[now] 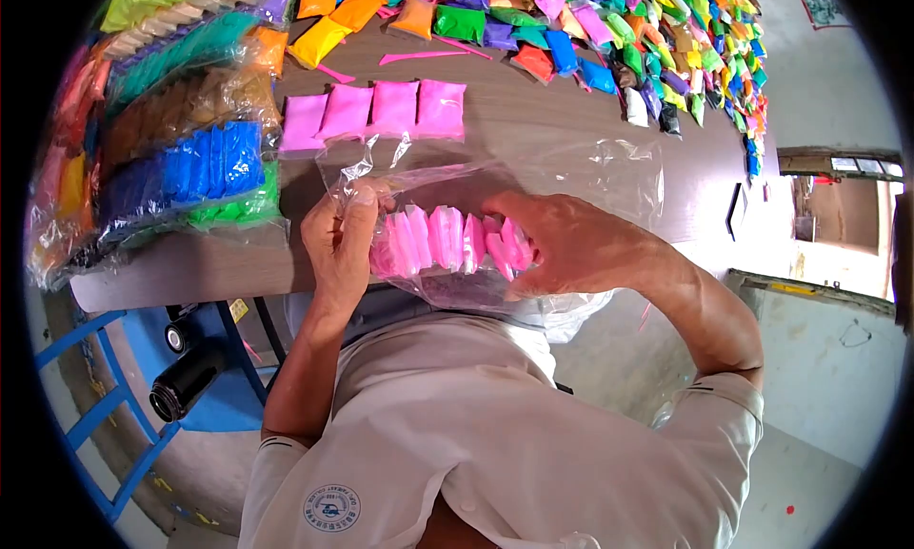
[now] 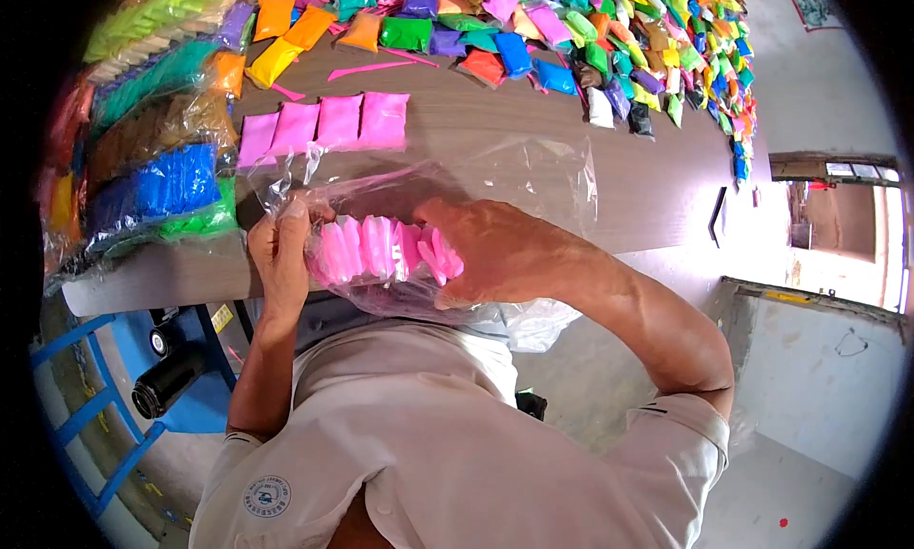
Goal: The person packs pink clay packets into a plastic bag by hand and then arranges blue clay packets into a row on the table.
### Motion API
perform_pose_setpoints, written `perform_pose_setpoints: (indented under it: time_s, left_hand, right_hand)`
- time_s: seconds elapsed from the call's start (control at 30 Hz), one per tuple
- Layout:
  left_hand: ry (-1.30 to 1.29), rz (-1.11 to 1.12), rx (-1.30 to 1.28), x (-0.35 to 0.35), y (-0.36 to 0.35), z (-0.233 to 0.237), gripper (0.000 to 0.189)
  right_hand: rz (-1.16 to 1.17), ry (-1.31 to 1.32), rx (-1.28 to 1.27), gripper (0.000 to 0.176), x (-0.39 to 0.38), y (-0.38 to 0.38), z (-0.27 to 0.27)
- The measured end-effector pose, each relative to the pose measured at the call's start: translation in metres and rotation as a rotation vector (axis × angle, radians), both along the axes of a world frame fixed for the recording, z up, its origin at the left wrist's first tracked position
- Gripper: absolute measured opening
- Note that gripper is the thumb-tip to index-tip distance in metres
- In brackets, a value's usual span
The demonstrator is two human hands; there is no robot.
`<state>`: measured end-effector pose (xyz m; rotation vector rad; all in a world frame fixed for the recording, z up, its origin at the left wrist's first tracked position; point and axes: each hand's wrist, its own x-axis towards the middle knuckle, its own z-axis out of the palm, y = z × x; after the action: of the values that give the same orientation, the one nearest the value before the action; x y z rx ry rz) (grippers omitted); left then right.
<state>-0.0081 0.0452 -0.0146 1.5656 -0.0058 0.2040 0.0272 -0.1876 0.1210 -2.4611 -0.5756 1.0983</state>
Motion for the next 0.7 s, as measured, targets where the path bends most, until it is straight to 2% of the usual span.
perform_pose_setpoints:
  time_s: [0.1,0.3,0.5,0.7]
  left_hand:
    - [0.015,0.01,-0.003,-0.001,0.0,-0.002,0.032]
    - [0.031,0.0,-0.015,-0.001,0.001,0.0,0.031]
    - [-0.019,-0.031,-0.02,0.002,0.001,-0.002,0.032]
    - [0.005,-0.027,-0.02,0.0,0.001,-0.002,0.033]
  right_hand:
    - [0.098,-0.134,0.099,0.066,-0.004,-0.008,-0.02]
    - [0.17,-0.228,0.041,0.047,-0.006,-0.005,-0.027]
    - [0.17,-0.266,0.012,0.05,-0.007,-0.008,-0.032]
    - [0.27,-0.396,0.029,0.054,-0.012,-0.008,-0.037]
